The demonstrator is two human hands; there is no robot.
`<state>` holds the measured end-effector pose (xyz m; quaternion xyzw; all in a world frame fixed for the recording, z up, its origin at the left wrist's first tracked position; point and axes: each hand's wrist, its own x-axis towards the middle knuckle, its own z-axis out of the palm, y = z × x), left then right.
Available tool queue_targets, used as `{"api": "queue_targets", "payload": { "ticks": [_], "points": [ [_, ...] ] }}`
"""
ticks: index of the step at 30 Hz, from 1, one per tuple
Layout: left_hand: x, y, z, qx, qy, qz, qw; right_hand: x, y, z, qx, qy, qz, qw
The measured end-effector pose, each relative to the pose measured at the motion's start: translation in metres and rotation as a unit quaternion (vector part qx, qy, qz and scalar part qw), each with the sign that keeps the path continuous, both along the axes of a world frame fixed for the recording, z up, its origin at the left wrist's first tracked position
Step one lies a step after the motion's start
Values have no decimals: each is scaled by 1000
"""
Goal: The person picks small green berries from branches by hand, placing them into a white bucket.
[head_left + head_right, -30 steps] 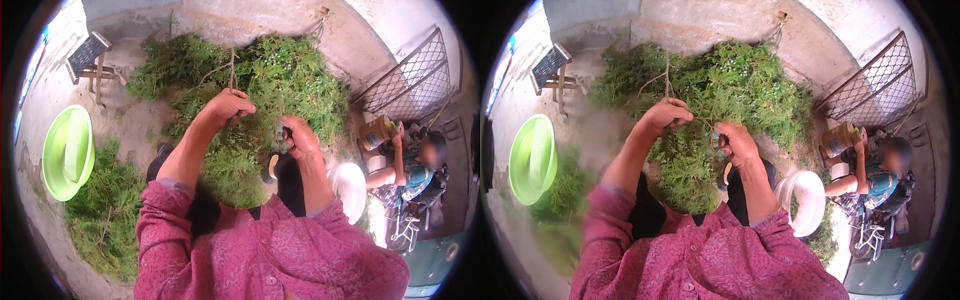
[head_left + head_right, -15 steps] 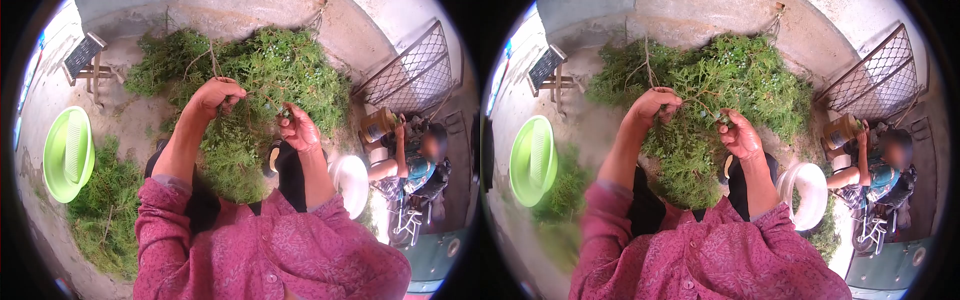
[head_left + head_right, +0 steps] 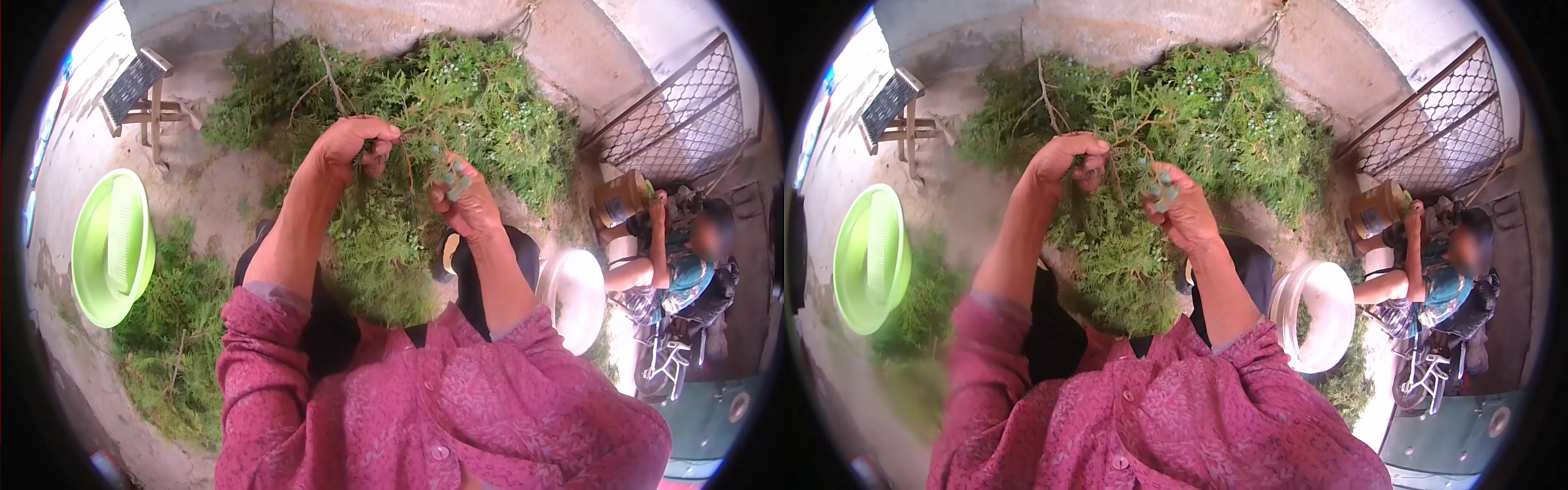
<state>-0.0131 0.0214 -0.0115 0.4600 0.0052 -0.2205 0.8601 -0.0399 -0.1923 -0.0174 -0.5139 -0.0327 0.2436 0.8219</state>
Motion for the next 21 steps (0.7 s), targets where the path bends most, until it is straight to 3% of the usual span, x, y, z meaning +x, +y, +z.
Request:
{"api": "queue_targets", "payload": {
  "ticks": [2, 10, 15, 18, 21],
  "points": [
    [2, -1, -2, 3, 2, 5, 1000, 2, 9, 0, -8, -81, -60, 995],
    [-2, -5, 4, 32, -1, 42, 999, 5, 28, 18, -19, -32, -170, 985],
    [0, -2, -2, 61, -37, 29, 997, 9, -2, 14, -9, 138, 75, 988],
    [-1, -8, -2, 79, -23, 10, 997, 2, -13, 13, 51, 168, 124, 977],
    [3, 8, 4, 42, 1, 62, 997, -20, -25, 10, 5, 126, 186, 974]
  ]
}}
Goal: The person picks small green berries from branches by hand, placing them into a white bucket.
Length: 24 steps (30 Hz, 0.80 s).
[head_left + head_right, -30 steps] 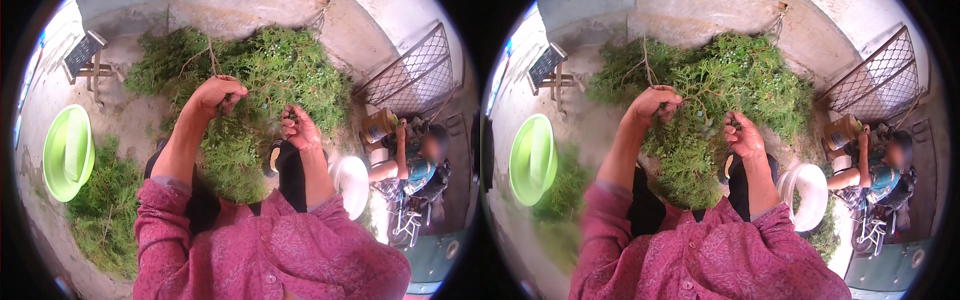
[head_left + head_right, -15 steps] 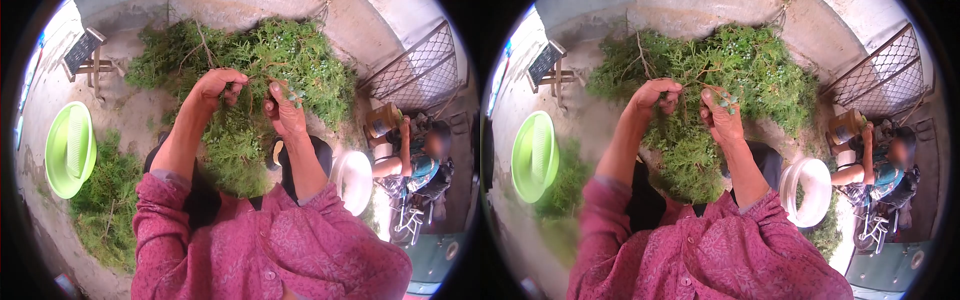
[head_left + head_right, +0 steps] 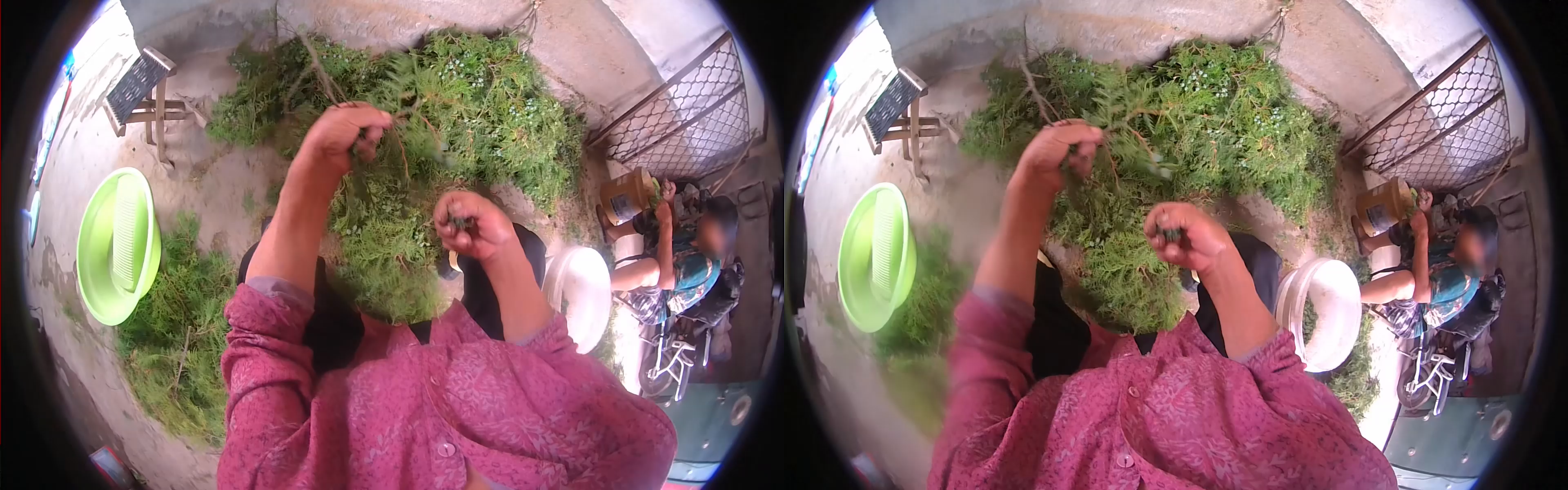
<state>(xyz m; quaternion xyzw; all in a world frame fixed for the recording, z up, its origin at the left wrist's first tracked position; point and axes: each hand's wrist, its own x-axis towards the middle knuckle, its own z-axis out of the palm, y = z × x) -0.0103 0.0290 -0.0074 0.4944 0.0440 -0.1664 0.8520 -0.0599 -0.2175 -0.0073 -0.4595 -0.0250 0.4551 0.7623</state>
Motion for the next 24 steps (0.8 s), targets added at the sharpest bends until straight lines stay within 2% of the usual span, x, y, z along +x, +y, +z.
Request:
{"api": "queue_targets", "payload": {
  "ticks": [3, 4, 5, 7, 9, 11, 14, 15, 17, 21, 24],
  "points": [
    [3, 11, 2, -30, -19, 28, 999, -12, -2, -5, 9, -55, -55, 997],
    [1, 7, 2, -30, -16, 32, 999, -12, -1, -4, -7, -19, -96, 995],
    [0, 4, 4, -29, -16, 37, 999, -9, 0, -6, -6, -18, -98, 995],
    [0, -1, 3, -19, -14, 41, 999, 2, 2, -13, 9, -7, -172, 985],
    [2, -3, 0, -8, -13, 46, 999, 10, 2, -16, 32, -6, -171, 985],
    [6, -1, -2, -22, -4, 23, 999, 15, 10, -15, -20, -65, -193, 979],
    [7, 1, -4, -61, -21, -14, 998, 22, 21, -20, -42, -65, -204, 976],
    [5, 0, -2, -61, -20, -14, 998, 24, 23, -25, -42, -64, -204, 976],
    [1, -4, 6, -63, -14, -27, 998, 30, 27, -36, 42, 48, -136, 989],
    [3, -6, 3, -49, -23, -40, 998, 22, 45, -25, 10, 75, -131, 989],
    [3, -4, 3, -58, -33, -39, 997, 21, 51, -23, 74, 75, -86, 991]
  ]
}}
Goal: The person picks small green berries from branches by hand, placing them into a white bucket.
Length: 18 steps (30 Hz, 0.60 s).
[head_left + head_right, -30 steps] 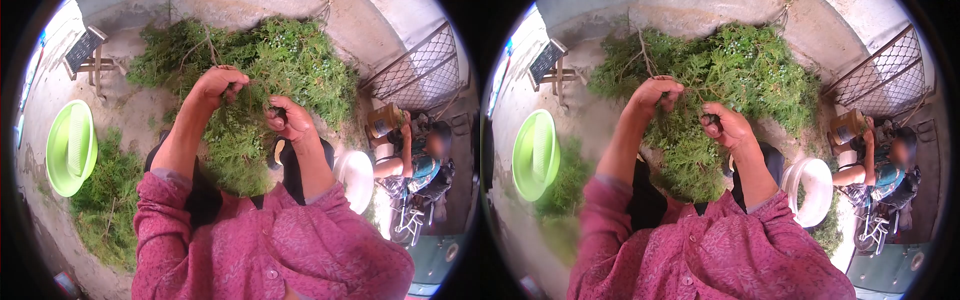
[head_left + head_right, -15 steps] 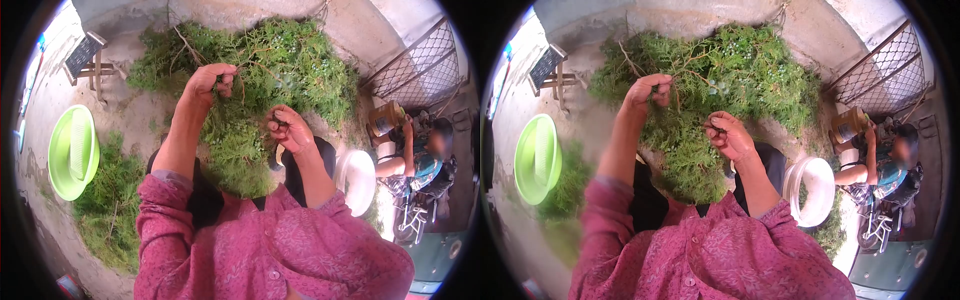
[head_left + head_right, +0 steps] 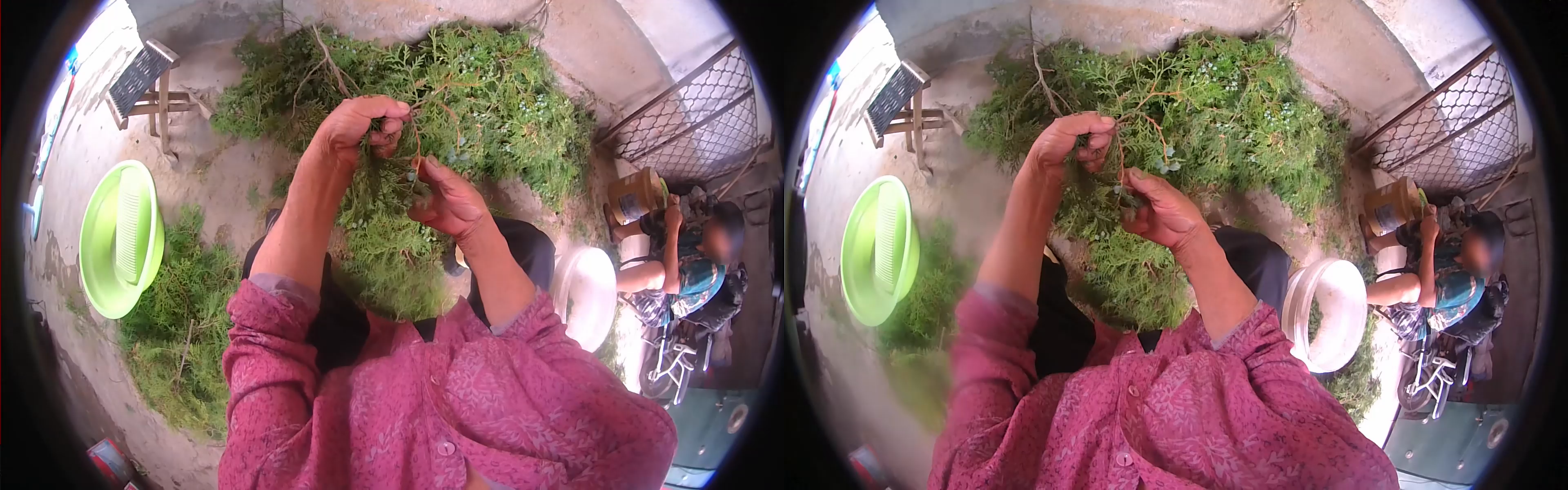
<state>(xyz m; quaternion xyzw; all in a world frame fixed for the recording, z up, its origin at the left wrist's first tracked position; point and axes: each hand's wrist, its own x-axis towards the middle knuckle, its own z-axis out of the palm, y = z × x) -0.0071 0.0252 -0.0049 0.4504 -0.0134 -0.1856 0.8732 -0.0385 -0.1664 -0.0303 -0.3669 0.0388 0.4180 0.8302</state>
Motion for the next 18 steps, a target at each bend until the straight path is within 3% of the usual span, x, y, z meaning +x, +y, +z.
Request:
{"api": "queue_targets", "payload": {
  "ticks": [2, 6, 9, 11, 15, 18],
  "points": [
    [3, 1, -4, -28, -2, -29, 999, -5, 7, 9, -40, -54, -14, 998],
    [3, 1, -1, -5, -7, -4, 1000, -8, 5, 7, -86, -45, -59, 993],
    [4, 2, 1, 10, -15, 14, 1000, 2, -4, -12, 3, -38, -17, 999],
    [4, 3, 1, 48, -6, 77, 996, 3, -5, -14, 41, 36, -80, 995],
    [3, -1, -1, 56, 10, 92, 994, -11, -5, -6, 13, 53, -139, 989],
    [7, 11, 3, -57, 66, 140, 986, -22, -16, -23, 101, 124, -99, 982]
  ]
}}
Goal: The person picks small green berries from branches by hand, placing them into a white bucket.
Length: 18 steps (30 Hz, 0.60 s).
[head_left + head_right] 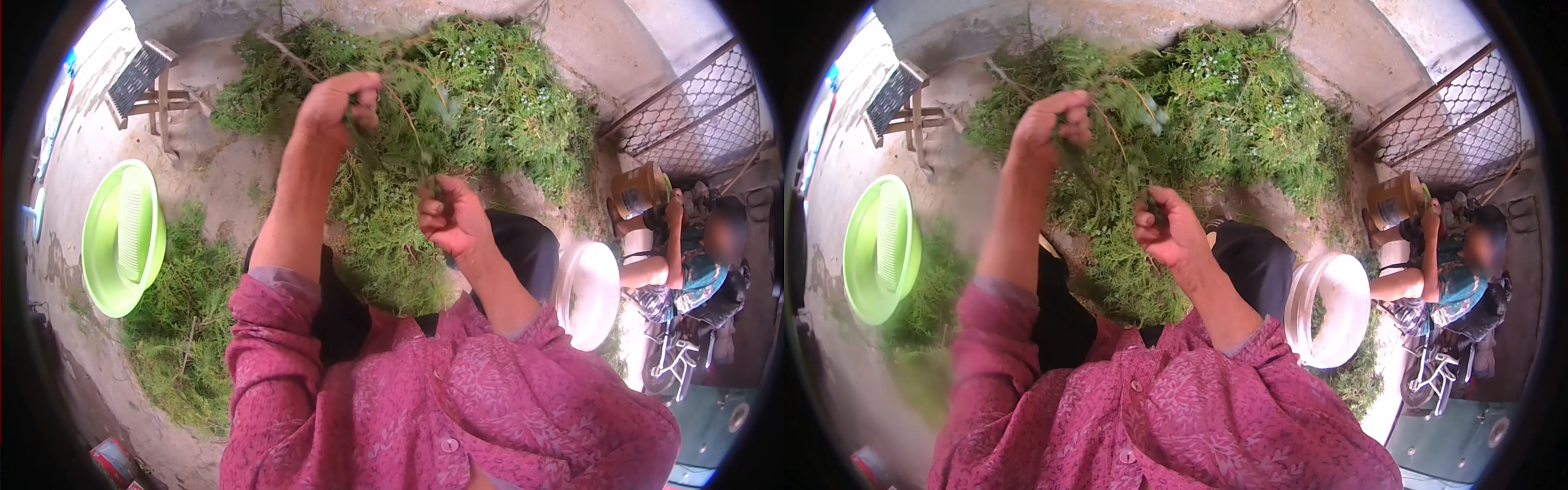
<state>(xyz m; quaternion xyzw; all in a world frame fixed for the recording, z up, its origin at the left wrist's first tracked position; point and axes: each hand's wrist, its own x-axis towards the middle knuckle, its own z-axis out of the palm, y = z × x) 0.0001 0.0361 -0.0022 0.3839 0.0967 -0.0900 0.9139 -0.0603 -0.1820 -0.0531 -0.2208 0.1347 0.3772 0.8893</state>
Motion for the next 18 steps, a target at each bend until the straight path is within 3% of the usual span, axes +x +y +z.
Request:
{"api": "queue_targets", "payload": {
  "ticks": [1, 3, 5, 9, 14, 18],
  "points": [
    [3, 8, -1, 1, -59, -5, 998, -6, -3, -5, -23, 35, -22, 999],
    [0, 7, 0, 30, -64, 8, 997, -10, -8, -9, -48, 73, -43, 995],
    [-4, 0, 1, 45, -53, 17, 997, -6, -11, -9, -105, -6, -37, 994],
    [-1, 1, 0, 56, -56, 15, 997, 7, -10, -2, -116, -72, -26, 990],
    [-2, -3, 0, 30, -25, 2, 999, 12, 12, 10, -253, -180, -13, 950],
    [0, -2, -1, 35, -25, -3, 999, 18, 27, 10, -184, -183, 14, 966]
  ]
}}
